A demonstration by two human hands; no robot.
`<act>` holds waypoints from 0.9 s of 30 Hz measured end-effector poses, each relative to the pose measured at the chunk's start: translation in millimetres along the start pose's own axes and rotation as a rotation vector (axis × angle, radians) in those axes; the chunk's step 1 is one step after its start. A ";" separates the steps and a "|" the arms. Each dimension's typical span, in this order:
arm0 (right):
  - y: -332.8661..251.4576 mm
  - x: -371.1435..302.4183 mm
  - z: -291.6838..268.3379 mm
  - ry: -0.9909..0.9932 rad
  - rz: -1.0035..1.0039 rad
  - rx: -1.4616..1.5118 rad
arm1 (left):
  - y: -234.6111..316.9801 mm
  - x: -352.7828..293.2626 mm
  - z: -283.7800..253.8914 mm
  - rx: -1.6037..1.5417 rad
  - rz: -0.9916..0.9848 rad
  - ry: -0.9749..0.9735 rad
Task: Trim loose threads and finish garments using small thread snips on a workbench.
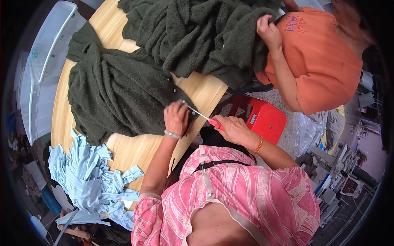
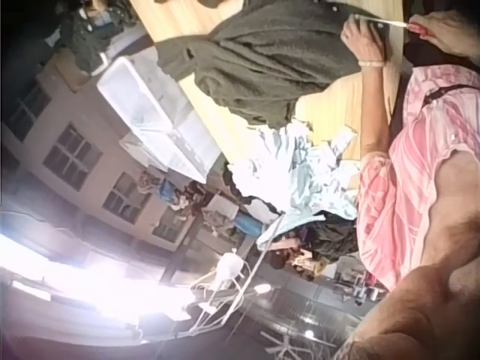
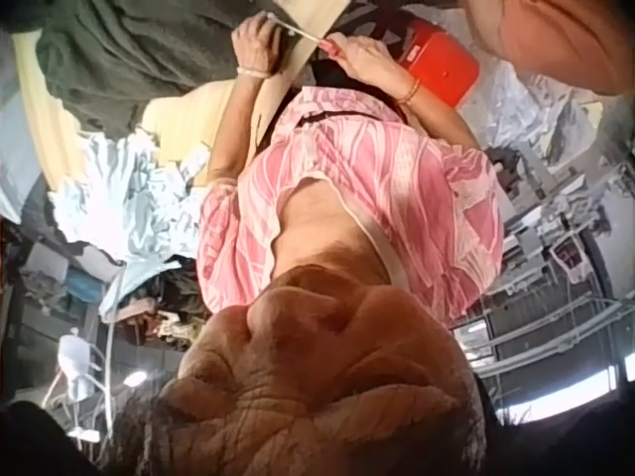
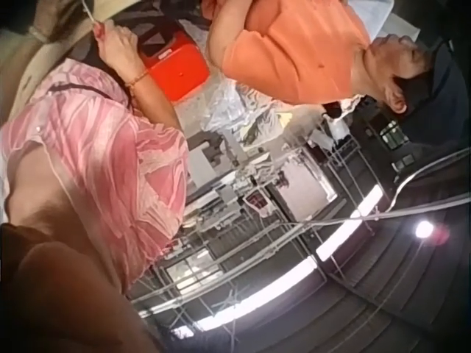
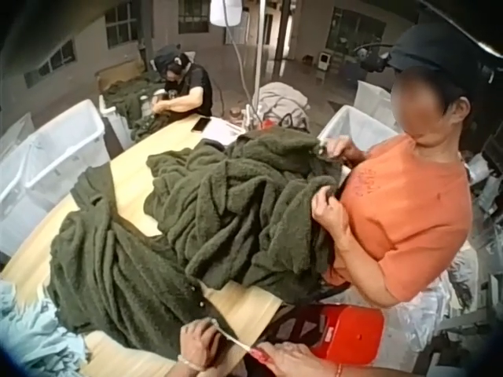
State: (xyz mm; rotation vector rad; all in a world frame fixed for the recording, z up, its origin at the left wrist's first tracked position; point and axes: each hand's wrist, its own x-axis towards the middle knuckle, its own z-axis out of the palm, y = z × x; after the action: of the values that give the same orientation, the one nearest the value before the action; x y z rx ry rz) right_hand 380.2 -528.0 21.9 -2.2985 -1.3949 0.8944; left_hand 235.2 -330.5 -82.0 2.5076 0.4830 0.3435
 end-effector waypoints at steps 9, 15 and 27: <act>-9.1 41.1 -19.0 -0.090 0.078 -0.071 | -53.6 50.1 16.8 0.394 -0.170 -0.180; -11.7 52.0 -30.2 -0.162 0.028 -0.092 | -43.9 41.9 26.7 0.336 -0.198 -0.197; -20.3 108.4 -46.0 -0.113 0.015 -0.088 | -39.1 46.2 30.3 0.346 -0.167 -0.240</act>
State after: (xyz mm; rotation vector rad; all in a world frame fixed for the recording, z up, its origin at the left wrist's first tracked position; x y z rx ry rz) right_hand 432.2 -420.7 30.0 -2.3592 -1.4927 1.0003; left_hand 276.7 -295.6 -122.4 2.7653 0.6959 -0.1169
